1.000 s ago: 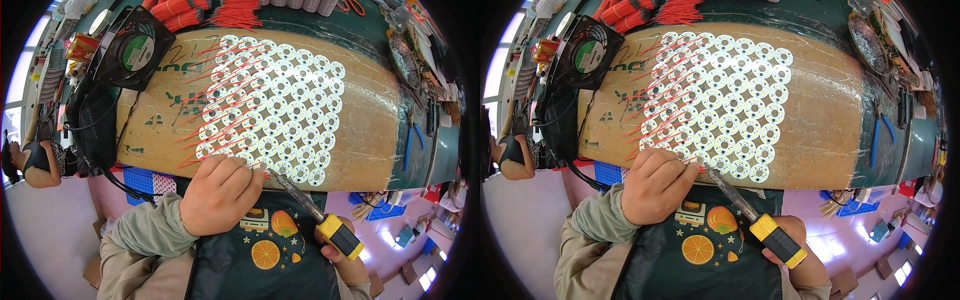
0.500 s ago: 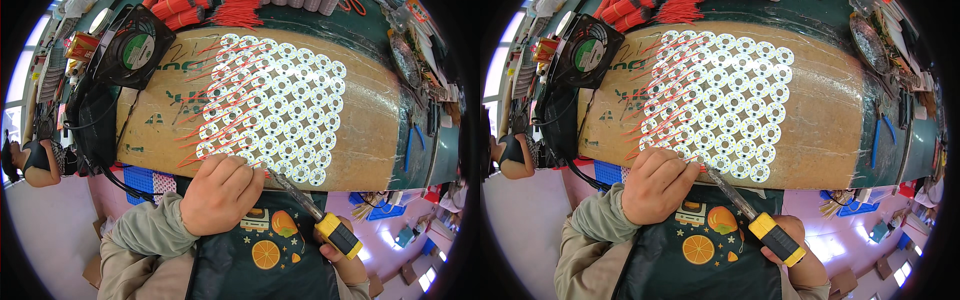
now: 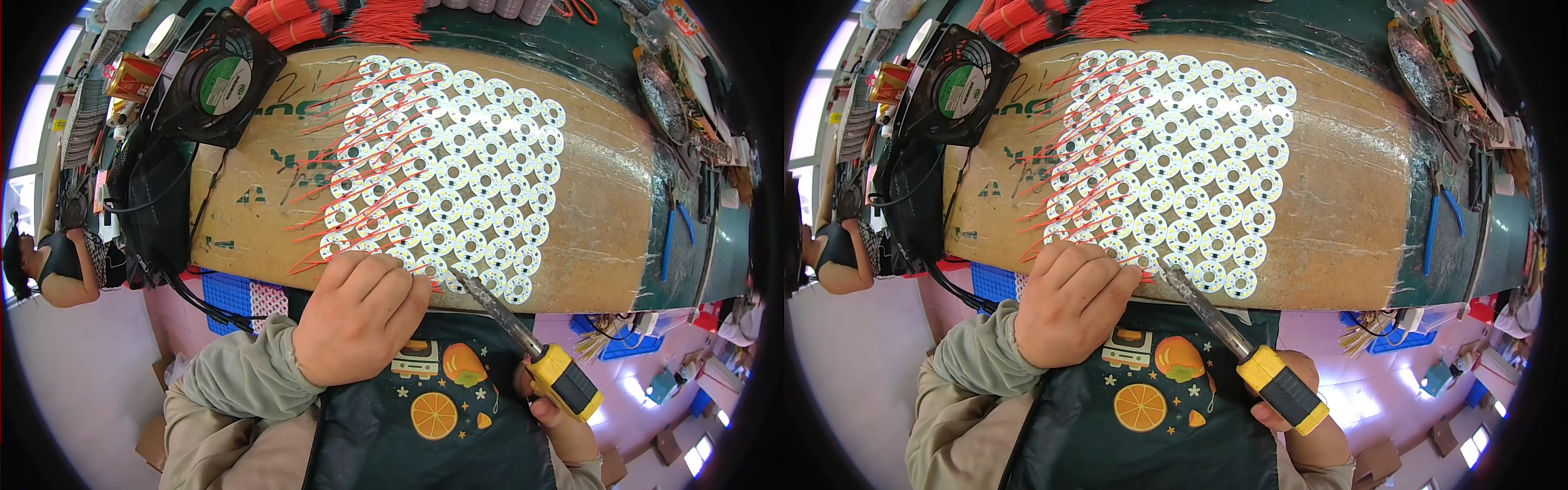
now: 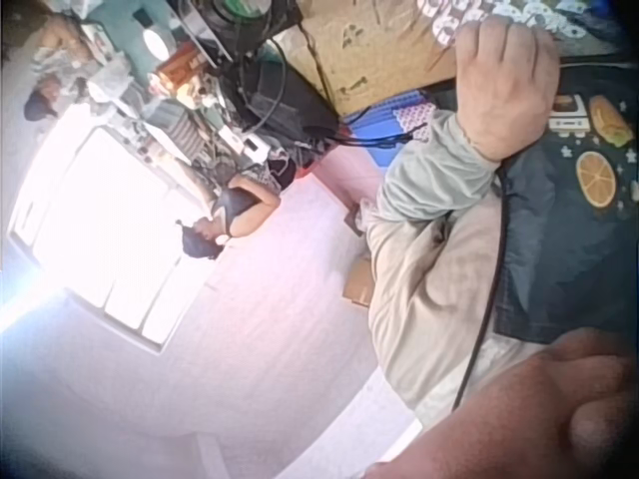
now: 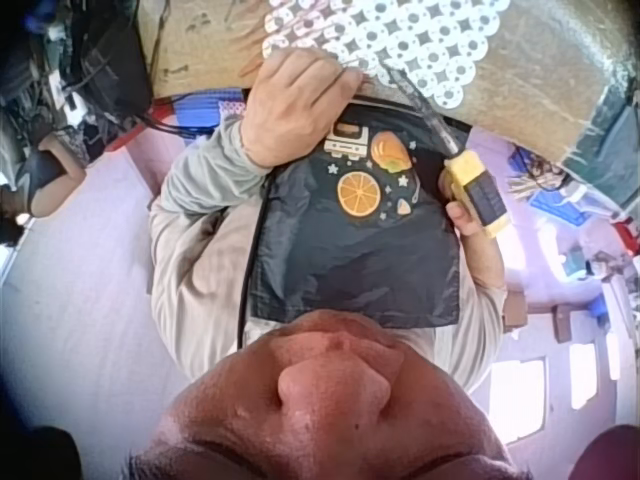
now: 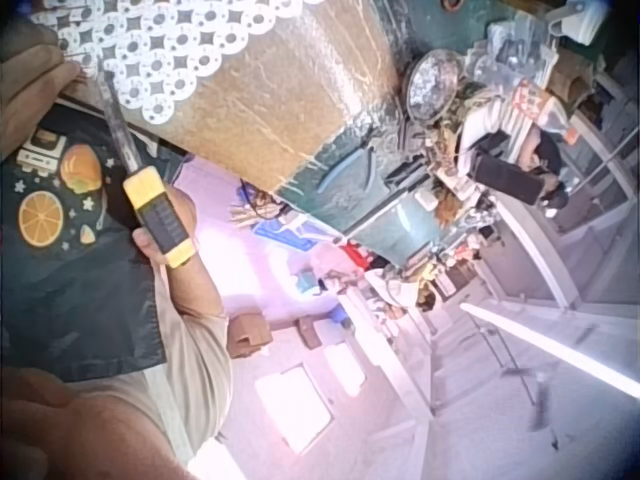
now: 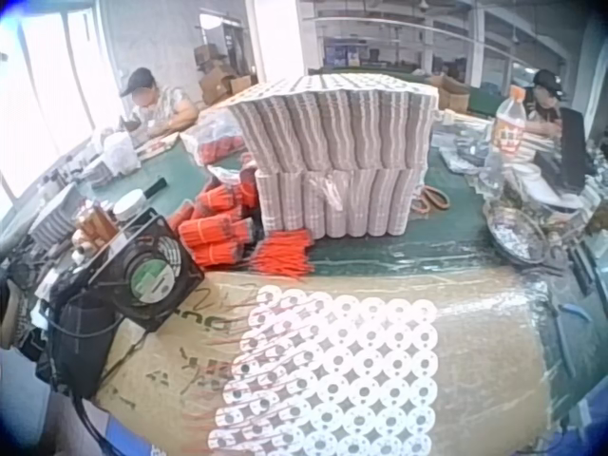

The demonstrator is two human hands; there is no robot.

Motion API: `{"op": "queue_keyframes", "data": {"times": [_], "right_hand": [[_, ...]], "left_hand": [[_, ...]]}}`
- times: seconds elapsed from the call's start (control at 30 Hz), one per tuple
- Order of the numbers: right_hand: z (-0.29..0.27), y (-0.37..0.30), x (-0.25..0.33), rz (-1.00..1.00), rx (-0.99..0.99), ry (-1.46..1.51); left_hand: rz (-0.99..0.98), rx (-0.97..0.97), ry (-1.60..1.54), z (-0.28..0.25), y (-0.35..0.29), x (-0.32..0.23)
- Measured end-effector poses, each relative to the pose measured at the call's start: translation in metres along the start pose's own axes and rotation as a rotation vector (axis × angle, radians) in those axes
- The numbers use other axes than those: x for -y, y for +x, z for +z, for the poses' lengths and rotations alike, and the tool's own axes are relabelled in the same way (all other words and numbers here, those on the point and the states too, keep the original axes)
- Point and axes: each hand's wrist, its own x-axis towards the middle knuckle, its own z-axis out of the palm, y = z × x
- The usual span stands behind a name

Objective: The person solders wires onto circular LED boards using a soldering iron, repeatedly picking up wires from a pile and soldering them to the contacts on each board.

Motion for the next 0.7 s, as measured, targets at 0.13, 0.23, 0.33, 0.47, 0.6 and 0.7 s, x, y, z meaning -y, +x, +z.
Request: {"op": "queue_keyframes", "data": {"times": [0.13, 0.23, 0.33, 0.47, 0.6, 0.7], "right_hand": [[0.007, 0.012, 0.007, -0.036, -0.007, 0.154], [0.011, 0.02, 0.009, -0.026, -0.034, 0.25], [0.014, 0.025, 0.014, -0.012, -0.05, 0.269], [0.013, 0.028, 0.011, -0.023, -0.035, 0.218], [0.013, 0.032, 0.012, -0.034, -0.022, 0.161], [0.013, 0.035, 0.013, -0.026, -0.013, 0.12]], "left_hand": [[-0.09, 0.001, -0.068, -0.004, 0.001, -0.001], [-0.15, -0.035, -0.134, -0.01, 0.006, 0.001], [-0.143, -0.056, -0.13, -0.016, 0.009, 0.01], [-0.109, -0.055, -0.068, -0.015, 0.017, 0.016], [-0.079, -0.083, -0.027, -0.007, 0.02, 0.019], [-0.085, -0.048, -0.027, -0.003, 0.022, 0.02]]}}
